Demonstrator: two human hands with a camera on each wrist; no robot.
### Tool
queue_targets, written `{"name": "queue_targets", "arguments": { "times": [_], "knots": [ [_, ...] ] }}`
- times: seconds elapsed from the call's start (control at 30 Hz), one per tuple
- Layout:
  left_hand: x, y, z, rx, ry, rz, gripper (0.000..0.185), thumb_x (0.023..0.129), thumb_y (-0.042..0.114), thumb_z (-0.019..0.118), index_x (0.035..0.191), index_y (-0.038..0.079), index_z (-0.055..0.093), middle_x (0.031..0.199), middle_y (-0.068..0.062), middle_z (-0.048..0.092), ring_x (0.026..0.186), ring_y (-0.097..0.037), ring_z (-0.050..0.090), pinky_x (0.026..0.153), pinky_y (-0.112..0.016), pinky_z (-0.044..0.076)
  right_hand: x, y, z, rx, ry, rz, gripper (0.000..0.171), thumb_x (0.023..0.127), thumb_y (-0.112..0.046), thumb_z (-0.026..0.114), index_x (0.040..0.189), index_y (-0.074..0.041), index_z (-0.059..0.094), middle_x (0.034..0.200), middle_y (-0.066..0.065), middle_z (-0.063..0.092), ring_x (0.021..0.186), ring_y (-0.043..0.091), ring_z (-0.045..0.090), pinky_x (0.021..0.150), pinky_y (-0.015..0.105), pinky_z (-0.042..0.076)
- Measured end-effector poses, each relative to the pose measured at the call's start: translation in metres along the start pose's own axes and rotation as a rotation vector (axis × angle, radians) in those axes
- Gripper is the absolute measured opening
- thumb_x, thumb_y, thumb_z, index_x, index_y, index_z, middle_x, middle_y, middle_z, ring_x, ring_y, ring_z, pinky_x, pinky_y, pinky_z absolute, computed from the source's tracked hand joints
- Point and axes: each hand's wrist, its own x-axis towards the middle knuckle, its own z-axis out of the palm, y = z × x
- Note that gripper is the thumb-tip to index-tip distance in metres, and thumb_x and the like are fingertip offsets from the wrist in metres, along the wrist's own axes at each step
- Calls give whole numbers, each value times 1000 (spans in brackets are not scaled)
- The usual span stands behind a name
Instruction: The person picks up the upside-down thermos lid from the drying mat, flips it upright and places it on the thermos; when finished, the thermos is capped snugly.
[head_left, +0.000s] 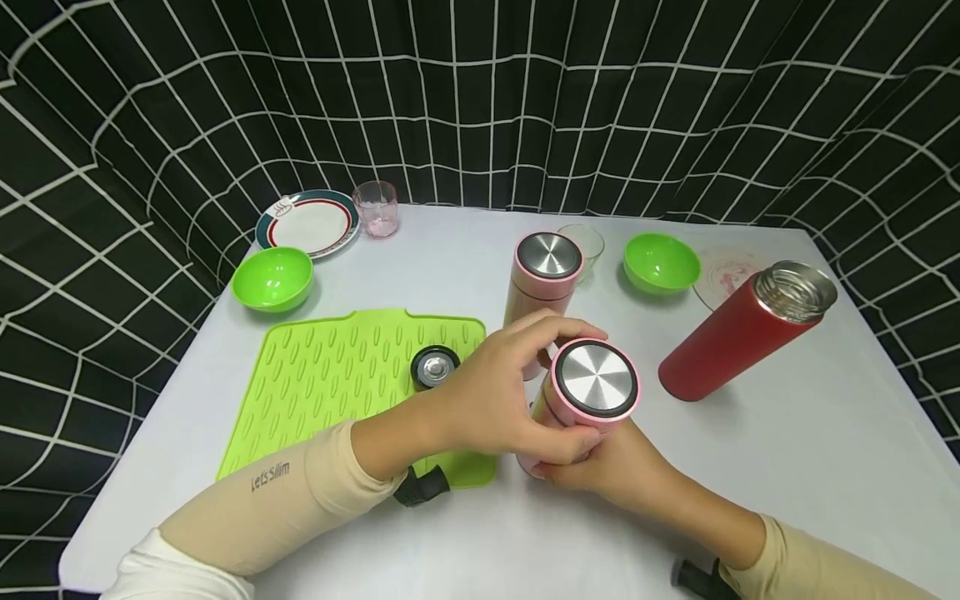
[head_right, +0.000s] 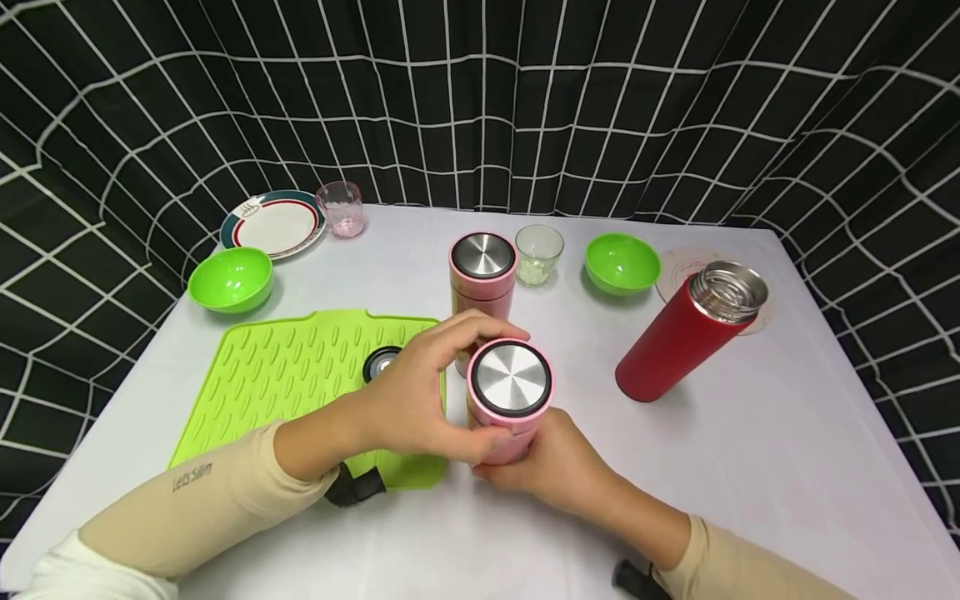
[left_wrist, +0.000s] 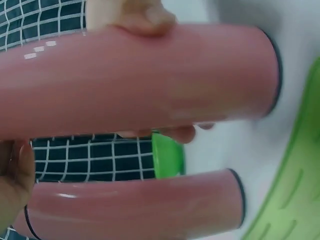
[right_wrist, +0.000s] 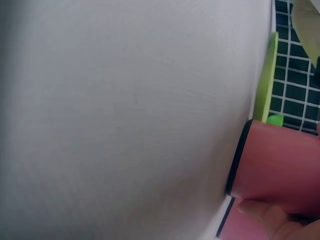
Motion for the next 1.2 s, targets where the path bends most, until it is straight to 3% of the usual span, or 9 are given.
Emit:
{"name": "queue_targets", "arguments": {
  "times": [0.13,0.3,0.4,0.47,0.57,0.7,0.8,1.03,1.2],
  "knots": [
    [-1,-3,-2,-113,-56,-19,92,68,23,87,143,10,36,127,3,50,115,-7,48,91,-28,46,0,1,-1,3,-2,12,45,66,11,83,93,-18,60,82,-2,63,71,17,60,64,31,52],
    [2,-1,1,-119,-29,-8,83,68,23,87,136,8,41,126,4,51,113,-6,49,94,-27,45,-2,11,-1,-16,3,19,45,66,6,85,94,-18,61,84,-2,63,73,18,60,64,30,52],
    [3,-1,1,-149,-58,15,85,70,19,84,140,8,37,126,3,53,116,-7,49,99,-28,42,-3,17,-2,-17,5,31,45,67,4,87,97,-17,60,86,-2,63,74,17,60,65,30,52],
    [3,0,0,-160,-83,2,94,69,21,87,143,9,29,129,2,48,121,-7,45,103,-29,39,-4,21,-4,-20,2,37,46,68,1,86,101,-16,60,88,-1,64,76,18,61,67,31,52],
    [4,1,3,-134,-71,-28,90,67,25,89,137,11,34,129,3,46,118,-6,45,101,-27,40,-7,27,-5,-29,14,84,51,68,-7,89,108,-18,59,95,-1,65,82,19,62,71,32,53],
    [4,-1,4,-231,-79,-50,75,73,15,83,135,9,42,129,2,49,116,-7,50,103,-29,39,-6,25,-3,3,-10,55,45,68,-1,88,100,-18,62,90,-1,65,77,18,62,67,31,53],
    [3,-2,4,-304,-107,-54,82,71,11,83,138,8,36,133,0,46,120,-9,48,106,-32,37,-3,17,-2,3,-17,15,43,67,6,84,96,-17,61,85,-1,64,74,18,60,65,31,52],
    [6,-4,6,-279,-62,-44,67,71,14,85,128,8,50,121,3,55,115,-9,51,102,-30,40,-2,-1,0,-12,10,40,47,67,7,83,100,-18,60,91,-1,62,78,18,59,67,30,51],
    [6,-3,5,-247,-57,-12,74,70,14,86,131,7,45,126,3,49,116,-8,48,101,-30,41,0,1,-1,42,-26,-1,43,68,12,81,93,-16,61,84,-1,63,73,18,60,64,31,52]
  ]
}}
